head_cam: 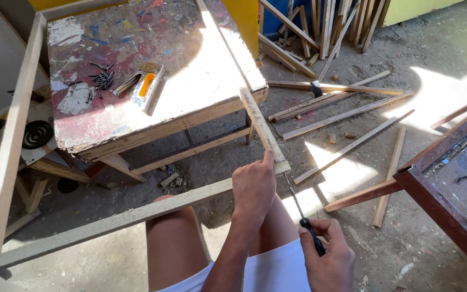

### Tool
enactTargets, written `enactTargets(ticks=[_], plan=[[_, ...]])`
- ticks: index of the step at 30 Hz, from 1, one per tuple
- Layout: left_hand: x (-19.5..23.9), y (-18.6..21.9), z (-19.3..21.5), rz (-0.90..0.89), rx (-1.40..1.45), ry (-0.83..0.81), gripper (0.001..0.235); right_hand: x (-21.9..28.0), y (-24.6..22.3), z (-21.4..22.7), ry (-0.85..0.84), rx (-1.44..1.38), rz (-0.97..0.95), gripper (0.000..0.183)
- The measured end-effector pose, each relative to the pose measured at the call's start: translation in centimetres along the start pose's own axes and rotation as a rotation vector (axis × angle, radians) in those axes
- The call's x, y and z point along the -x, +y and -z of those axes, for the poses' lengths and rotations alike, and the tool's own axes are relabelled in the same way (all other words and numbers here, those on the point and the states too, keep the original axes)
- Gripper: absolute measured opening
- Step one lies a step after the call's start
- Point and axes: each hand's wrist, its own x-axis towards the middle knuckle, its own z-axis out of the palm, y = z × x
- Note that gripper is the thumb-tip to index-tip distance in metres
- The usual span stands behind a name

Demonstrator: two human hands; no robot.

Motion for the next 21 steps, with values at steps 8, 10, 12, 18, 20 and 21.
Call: enactTargets(ticks=[8,10,12,18,20,21], plan=[[0.6,0.7,-2.0,-0.021,-0.086,-0.087,0.039,-0.8,-0.5,1.2,-0.065,-0.104,-0.168,0.018],[1.3,0.6,-2.1,-0.027,-0.102,-0.133,0.040,-1.0,0.6,0.9,-0.095,-0.114,-0.186,0.018],[1.5,0.7,-2.5,-0.036,-0.114,-0.179,0.041,-1.2,1.5,0.5,-0.120,-0.123,-0.205,0.019],[1.3,2.1,-3.1,-0.068,-0.044,-0.090,0.039,-1.0,2.4,1.5,-0.069,-0.223,-0.174,0.017],[1.0,2.7,-2.8,-0.072,-0.030,-0.034,0.039,-0.8,2.2,2.0,0.037,-0.093,-0.039,0.017],[0.8,2.9,-2.4,-0.075,-0.031,-0.030,0.039,-0.9,2.0,2.3,0.039,-0.096,-0.037,0.017]])
